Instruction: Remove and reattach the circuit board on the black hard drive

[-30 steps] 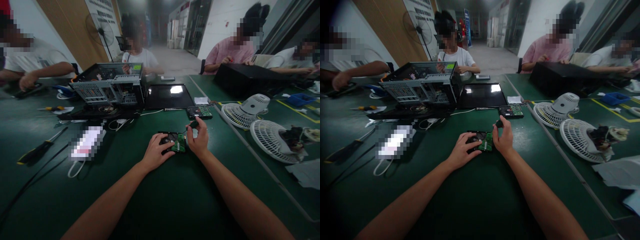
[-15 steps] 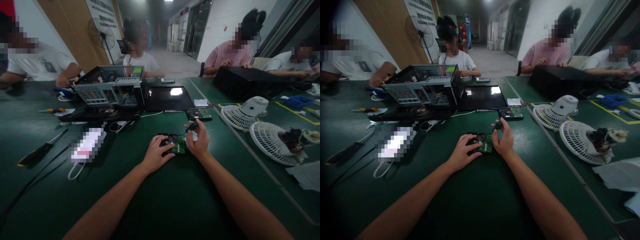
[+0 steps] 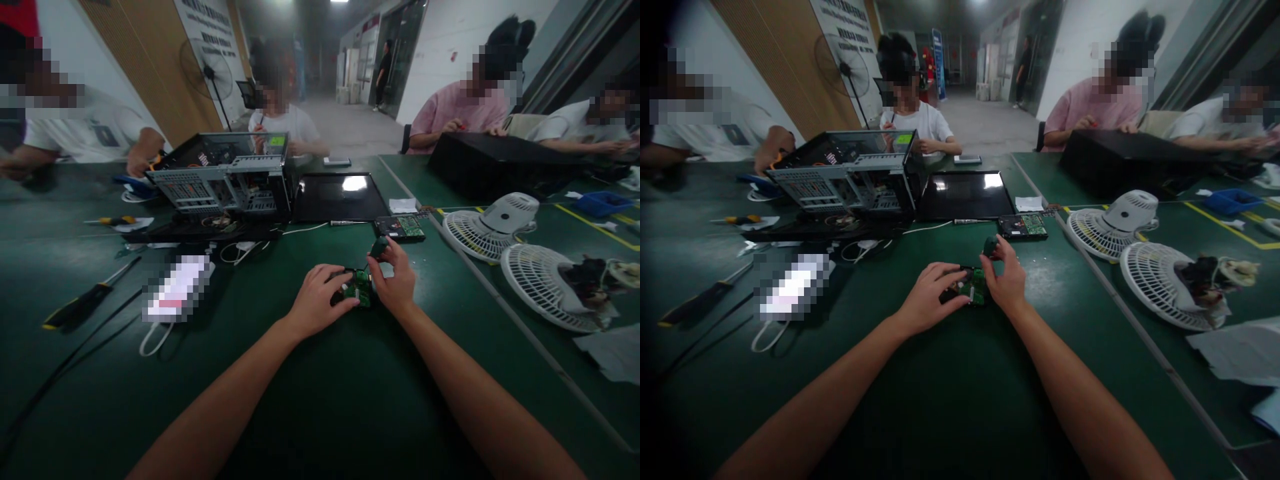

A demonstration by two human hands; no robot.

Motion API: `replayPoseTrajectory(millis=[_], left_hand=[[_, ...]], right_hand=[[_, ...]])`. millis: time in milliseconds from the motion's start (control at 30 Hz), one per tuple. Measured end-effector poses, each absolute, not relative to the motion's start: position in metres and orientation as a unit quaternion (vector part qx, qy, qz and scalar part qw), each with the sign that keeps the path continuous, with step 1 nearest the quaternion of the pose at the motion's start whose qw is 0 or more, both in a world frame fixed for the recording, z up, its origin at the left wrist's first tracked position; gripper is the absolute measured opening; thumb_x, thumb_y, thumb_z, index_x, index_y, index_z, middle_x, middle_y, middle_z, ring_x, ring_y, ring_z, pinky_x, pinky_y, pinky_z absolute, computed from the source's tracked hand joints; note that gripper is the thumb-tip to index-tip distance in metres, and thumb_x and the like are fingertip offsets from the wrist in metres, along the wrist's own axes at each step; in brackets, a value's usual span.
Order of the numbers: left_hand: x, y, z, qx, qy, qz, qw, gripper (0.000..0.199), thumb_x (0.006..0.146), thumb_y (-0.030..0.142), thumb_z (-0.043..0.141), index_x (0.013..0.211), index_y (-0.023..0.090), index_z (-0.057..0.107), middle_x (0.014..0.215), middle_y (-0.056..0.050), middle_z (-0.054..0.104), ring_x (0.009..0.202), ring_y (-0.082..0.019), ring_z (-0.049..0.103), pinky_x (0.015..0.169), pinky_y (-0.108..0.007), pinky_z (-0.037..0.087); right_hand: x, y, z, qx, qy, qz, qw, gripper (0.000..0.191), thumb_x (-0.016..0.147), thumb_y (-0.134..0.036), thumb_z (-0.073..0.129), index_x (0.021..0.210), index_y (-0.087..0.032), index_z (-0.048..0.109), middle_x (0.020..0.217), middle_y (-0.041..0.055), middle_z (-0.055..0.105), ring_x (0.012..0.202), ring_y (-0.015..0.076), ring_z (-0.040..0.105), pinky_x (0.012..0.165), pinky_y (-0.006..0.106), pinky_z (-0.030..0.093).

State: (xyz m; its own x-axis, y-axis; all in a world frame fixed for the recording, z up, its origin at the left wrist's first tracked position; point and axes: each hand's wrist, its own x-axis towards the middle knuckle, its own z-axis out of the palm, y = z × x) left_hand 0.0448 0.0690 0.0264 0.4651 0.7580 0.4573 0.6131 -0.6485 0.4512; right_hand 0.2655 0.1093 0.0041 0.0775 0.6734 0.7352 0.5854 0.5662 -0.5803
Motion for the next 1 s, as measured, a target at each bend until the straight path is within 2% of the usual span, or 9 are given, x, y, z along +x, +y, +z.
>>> replayPoseTrajectory(millis=[100,167,333,467,600,700,800,900,1000], left_hand=[[0.061,0.084,0.05,0.816,0.404,0.378,0.166,0.042,0.095,0.036,0.068,0.134,0.023,0.061,0.124,-0.009,0.065,0.113,-0.024,0.062,0.102,-0.044,0.052],[0.074,0.096,0.064,0.782,0.411,0.424,0.2,0.041,0.097,0.029,0.066,0.137,0.024,0.058,0.121,-0.006,0.066,0.092,-0.017,0.067,0.088,-0.035,0.057],[0.097,0.114,0.082,0.749,0.416,0.482,0.181,0.019,0.093,0.03,0.073,0.11,0.023,0.072,0.106,-0.002,0.066,0.082,-0.013,0.065,0.08,-0.03,0.056],[0.093,0.117,0.084,0.753,0.413,0.478,0.185,0.018,0.091,0.034,0.075,0.106,0.024,0.074,0.101,-0.002,0.065,0.083,-0.013,0.065,0.072,-0.027,0.055],[0.08,0.119,0.088,0.762,0.4,0.474,0.185,0.014,0.093,0.028,0.072,0.105,0.022,0.074,0.099,-0.002,0.067,0.084,-0.013,0.065,0.071,-0.026,0.053],[0.076,0.121,0.089,0.766,0.389,0.473,0.193,0.018,0.095,0.023,0.068,0.113,0.022,0.072,0.105,-0.003,0.07,0.085,-0.013,0.066,0.072,-0.027,0.053],[0.078,0.122,0.087,0.769,0.386,0.471,0.194,0.021,0.097,0.019,0.064,0.116,0.023,0.07,0.112,-0.003,0.072,0.087,-0.013,0.066,0.074,-0.028,0.053],[0.081,0.121,0.086,0.778,0.366,0.466,0.209,0.021,0.098,0.016,0.06,0.116,0.023,0.07,0.116,-0.003,0.073,0.092,-0.014,0.067,0.08,-0.029,0.053],[0.084,0.121,0.085,0.784,0.335,0.464,0.239,0.023,0.098,0.017,0.062,0.118,0.025,0.071,0.116,-0.002,0.072,0.097,-0.015,0.066,0.085,-0.031,0.054]], right_hand=[[0.265,0.109,0.008,-0.464,-0.694,0.039,0.549,0.052,0.092,-0.035,0.07,0.141,-0.027,0.053,0.112,0.0079,0.074,0.09,0.025,0.074,0.086,0.046,0.06],[0.265,0.109,0.012,-0.461,-0.709,0.053,0.531,0.043,0.092,-0.037,0.07,0.133,-0.027,0.059,0.11,0.0071,0.075,0.089,0.0245,0.074,0.085,0.044,0.06],[0.269,0.109,0.02,-0.473,-0.704,0.096,0.521,0.034,0.09,-0.041,0.072,0.118,-0.024,0.066,0.1,0.0063,0.076,0.082,0.0226,0.072,0.081,0.041,0.059],[0.272,0.114,0.021,-0.458,-0.697,0.177,0.523,0.031,0.085,-0.043,0.077,0.107,-0.023,0.072,0.095,0.0054,0.076,0.082,0.0217,0.071,0.082,0.04,0.058],[0.278,0.124,0.013,-0.406,-0.638,0.366,0.542,0.031,0.085,-0.047,0.076,0.106,-0.024,0.076,0.099,0.005,0.077,0.086,0.0204,0.07,0.081,0.039,0.057],[0.285,0.131,0.004,-0.405,-0.589,0.437,0.546,0.032,0.086,-0.048,0.075,0.106,-0.023,0.077,0.101,0.0052,0.077,0.079,0.0164,0.065,0.072,0.032,0.054],[0.289,0.133,-0.002,-0.408,-0.566,0.476,0.535,0.036,0.084,-0.05,0.076,0.109,-0.023,0.076,0.1,0.0051,0.075,0.064,0.0118,0.054,0.056,0.027,0.045],[0.288,0.132,-0.005,-0.404,-0.541,0.515,0.528,0.038,0.081,-0.049,0.08,0.108,-0.023,0.076,0.083,0.0006,0.068,0.058,0.0101,0.046,0.049,0.024,0.036],[0.285,0.131,-0.006,-0.396,-0.524,0.537,0.529,0.035,0.078,-0.049,0.082,0.099,-0.021,0.075,0.066,-0.0047,0.055,0.055,0.0095,0.041,0.048,0.023,0.031]])
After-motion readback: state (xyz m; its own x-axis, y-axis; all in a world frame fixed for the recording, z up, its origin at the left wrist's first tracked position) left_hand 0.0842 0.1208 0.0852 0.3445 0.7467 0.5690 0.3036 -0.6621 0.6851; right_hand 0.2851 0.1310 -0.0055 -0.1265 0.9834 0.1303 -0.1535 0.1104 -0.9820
